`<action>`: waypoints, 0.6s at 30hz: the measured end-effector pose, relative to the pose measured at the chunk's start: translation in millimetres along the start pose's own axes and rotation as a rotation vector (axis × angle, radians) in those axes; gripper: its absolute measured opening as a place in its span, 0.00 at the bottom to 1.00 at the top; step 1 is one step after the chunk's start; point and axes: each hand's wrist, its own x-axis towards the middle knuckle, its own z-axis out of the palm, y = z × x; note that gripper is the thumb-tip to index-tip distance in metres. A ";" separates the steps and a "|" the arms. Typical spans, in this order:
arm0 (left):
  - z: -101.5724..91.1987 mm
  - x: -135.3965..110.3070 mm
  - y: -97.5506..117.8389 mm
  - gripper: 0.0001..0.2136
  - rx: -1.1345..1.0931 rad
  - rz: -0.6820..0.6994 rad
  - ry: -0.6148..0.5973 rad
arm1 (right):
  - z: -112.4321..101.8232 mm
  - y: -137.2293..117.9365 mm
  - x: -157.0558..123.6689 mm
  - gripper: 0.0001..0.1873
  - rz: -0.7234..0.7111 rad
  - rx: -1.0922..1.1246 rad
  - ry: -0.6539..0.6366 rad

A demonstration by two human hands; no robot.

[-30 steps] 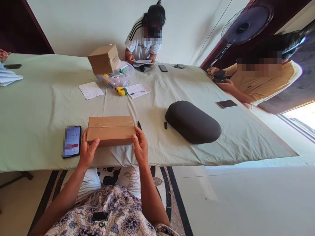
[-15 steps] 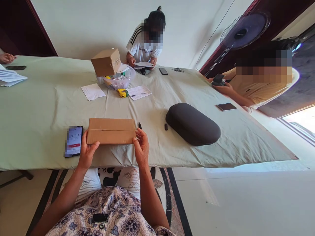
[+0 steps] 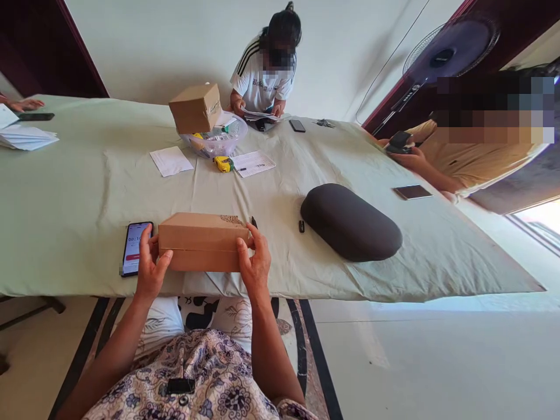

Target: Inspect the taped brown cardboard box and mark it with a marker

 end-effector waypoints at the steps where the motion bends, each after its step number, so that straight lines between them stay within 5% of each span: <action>1: -2.1 1.6 2.8 0.41 0.035 -0.001 0.001 | -0.1 -1.1 0.3 0.25 -0.023 -0.035 0.005; 8: 1.1 8.2 31.9 0.27 0.375 0.148 0.019 | 2.3 -7.8 -2.7 0.19 -0.089 -0.169 0.043; 18: 14.2 8.7 28.7 0.26 0.329 0.067 0.082 | 8.4 -7.1 -7.7 0.18 -0.127 -0.195 0.042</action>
